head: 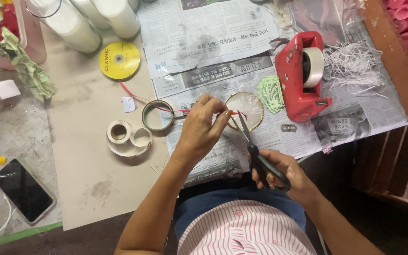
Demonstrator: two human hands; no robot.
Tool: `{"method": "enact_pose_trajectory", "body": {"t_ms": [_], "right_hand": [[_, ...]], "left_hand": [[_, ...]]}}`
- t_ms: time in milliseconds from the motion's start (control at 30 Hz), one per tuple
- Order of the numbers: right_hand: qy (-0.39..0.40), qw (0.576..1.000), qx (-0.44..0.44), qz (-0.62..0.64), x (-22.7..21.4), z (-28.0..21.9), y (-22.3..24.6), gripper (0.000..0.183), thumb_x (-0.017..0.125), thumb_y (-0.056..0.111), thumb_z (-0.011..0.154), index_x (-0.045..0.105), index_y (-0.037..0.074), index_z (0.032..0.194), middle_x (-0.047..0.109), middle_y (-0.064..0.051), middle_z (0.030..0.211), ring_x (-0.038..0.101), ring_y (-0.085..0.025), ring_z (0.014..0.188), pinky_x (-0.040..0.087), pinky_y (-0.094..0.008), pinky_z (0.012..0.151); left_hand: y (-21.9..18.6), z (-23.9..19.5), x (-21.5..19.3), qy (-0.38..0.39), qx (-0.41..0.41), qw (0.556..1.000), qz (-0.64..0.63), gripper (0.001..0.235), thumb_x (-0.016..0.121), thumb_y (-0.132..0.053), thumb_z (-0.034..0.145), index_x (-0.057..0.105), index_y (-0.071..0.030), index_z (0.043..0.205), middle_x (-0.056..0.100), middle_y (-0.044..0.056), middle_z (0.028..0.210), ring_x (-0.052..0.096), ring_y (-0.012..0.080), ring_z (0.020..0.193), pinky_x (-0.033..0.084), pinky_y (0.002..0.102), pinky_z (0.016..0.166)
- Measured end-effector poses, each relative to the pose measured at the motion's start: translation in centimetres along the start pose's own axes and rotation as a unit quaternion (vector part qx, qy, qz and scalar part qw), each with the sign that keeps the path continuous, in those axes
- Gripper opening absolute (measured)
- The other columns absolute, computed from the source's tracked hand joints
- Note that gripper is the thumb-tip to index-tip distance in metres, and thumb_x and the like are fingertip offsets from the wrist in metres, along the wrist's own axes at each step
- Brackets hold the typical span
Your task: Wrapping a candle in plastic film and adding a decorative gold ring.
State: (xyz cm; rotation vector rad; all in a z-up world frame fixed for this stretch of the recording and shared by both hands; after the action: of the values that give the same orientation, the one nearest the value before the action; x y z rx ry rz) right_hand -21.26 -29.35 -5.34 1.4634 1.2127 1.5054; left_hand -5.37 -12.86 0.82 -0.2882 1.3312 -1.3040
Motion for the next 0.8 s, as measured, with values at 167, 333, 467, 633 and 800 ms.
{"method": "enact_pose_trajectory", "body": {"t_ms": [167, 333, 467, 633, 800], "right_hand": [[-0.018, 0.998, 0.000, 0.053, 0.8, 1.9, 0.5, 0.061, 0.075, 0.034, 0.086, 0.061, -0.010, 0.126, 0.072, -0.023, 0.077, 0.075, -0.024, 0.063, 0.054, -0.023, 0.042], [-0.033, 0.997, 0.004, 0.065, 0.9, 3.0, 0.4, 0.057, 0.075, 0.029, 0.086, 0.061, -0.011, 0.124, 0.070, -0.025, 0.074, 0.074, -0.026, 0.060, 0.053, -0.024, 0.040], [-0.044, 0.997, 0.008, 0.069, 1.0, 3.3, 0.3, 0.053, 0.076, 0.026, 0.086, 0.063, -0.010, 0.122, 0.070, -0.025, 0.072, 0.073, -0.025, 0.056, 0.050, -0.022, 0.037], [-0.047, 0.999, 0.002, 0.013, 0.0, 2.6, 0.2, 0.050, 0.077, 0.018, 0.085, 0.064, -0.010, 0.123, 0.069, -0.023, 0.070, 0.073, -0.024, 0.054, 0.050, -0.024, 0.035], [-0.033, 0.999, -0.038, -0.002, -1.3, -0.6, 5.3, 0.065, 0.086, 0.026, 0.075, 0.063, -0.007, 0.127, 0.074, -0.026, 0.075, 0.078, -0.028, 0.063, 0.061, -0.031, 0.047]], "left_hand": [[-0.2, -0.5, 0.0, 0.002, -0.002, 1.000, -0.022, 0.021, 0.060, -0.032, 0.103, 0.062, -0.013, 0.094, 0.058, 0.008, 0.087, 0.067, 0.0324, 0.084, 0.054, 0.042, 0.075], [-0.2, -0.7, 0.1, -0.010, -0.005, 0.999, -0.050, 0.019, 0.060, -0.028, 0.102, 0.062, -0.011, 0.093, 0.057, 0.010, 0.086, 0.067, 0.0330, 0.082, 0.055, 0.039, 0.074], [-0.7, -0.7, -0.1, -0.017, -0.002, 0.999, -0.043, 0.019, 0.061, -0.027, 0.102, 0.062, -0.011, 0.093, 0.058, 0.010, 0.085, 0.068, 0.0321, 0.082, 0.056, 0.039, 0.073], [2.2, -0.8, 0.5, -0.034, -0.010, 0.999, -0.040, 0.015, 0.063, -0.025, 0.100, 0.065, -0.011, 0.093, 0.060, 0.010, 0.087, 0.068, 0.0309, 0.084, 0.056, 0.040, 0.076], [2.3, 2.0, -3.7, -0.110, 0.030, 0.990, 0.085, 0.025, 0.058, -0.024, 0.105, 0.063, -0.009, 0.125, 0.061, 0.016, 0.115, 0.059, 0.0357, 0.116, 0.044, 0.045, 0.103]]}}
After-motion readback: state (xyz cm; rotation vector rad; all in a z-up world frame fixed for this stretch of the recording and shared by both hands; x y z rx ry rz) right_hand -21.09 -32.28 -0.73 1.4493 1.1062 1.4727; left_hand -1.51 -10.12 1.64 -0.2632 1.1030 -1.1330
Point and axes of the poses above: each hand's wrist, its own z-axis towards the middle knuckle, its own x-axis out of the palm, y = z × x, the point moved 6 cm from there along z, towards the middle knuckle
